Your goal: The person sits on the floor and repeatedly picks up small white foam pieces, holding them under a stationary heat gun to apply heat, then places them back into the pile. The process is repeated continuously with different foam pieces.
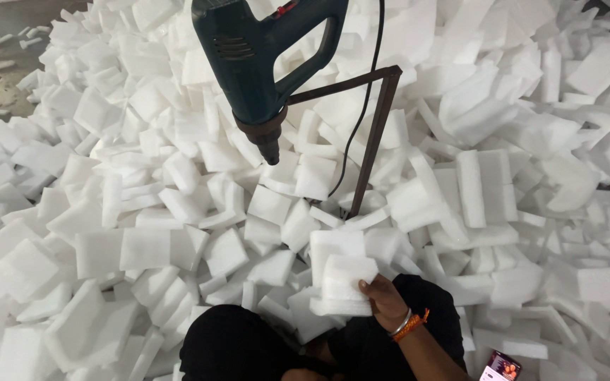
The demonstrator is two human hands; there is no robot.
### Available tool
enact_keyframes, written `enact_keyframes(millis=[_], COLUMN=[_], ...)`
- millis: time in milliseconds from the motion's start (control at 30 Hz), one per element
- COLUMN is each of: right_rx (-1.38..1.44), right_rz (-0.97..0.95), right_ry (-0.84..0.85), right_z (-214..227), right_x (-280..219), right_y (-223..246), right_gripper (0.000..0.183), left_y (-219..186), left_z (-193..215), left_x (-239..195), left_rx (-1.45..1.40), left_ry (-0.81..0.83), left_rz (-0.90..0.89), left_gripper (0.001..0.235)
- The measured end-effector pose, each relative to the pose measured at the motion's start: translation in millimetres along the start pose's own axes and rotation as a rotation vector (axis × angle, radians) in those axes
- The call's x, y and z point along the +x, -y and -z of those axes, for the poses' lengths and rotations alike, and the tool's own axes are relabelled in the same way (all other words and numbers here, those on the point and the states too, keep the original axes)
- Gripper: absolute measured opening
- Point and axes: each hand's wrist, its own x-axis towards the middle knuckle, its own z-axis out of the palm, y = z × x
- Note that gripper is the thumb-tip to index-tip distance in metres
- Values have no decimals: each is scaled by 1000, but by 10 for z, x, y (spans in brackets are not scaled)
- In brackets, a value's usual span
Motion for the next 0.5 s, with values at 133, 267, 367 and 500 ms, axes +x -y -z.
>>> enact_keyframes(millis=[133,267,367,500], right_rx=[-45,-188,-199,-68], right_rz=[-23,-56,-49,-224], right_ry=[50,365,550,553], right_z=[156,225,94,-41], right_x=[-40,-112,-162,-154], right_y=[-48,-224,-420,-365], right_gripper=[59,58,58,61], left_y=[94,76,79,70], left_z=[278,800,796,644], left_x=[173,256,273,372], left_rx=[-177,-760,-840,-1152], left_ry=[-188,-281,-66,72], left_rz=[-64,-454,-460,-330], left_gripper=[42,71,96,107])
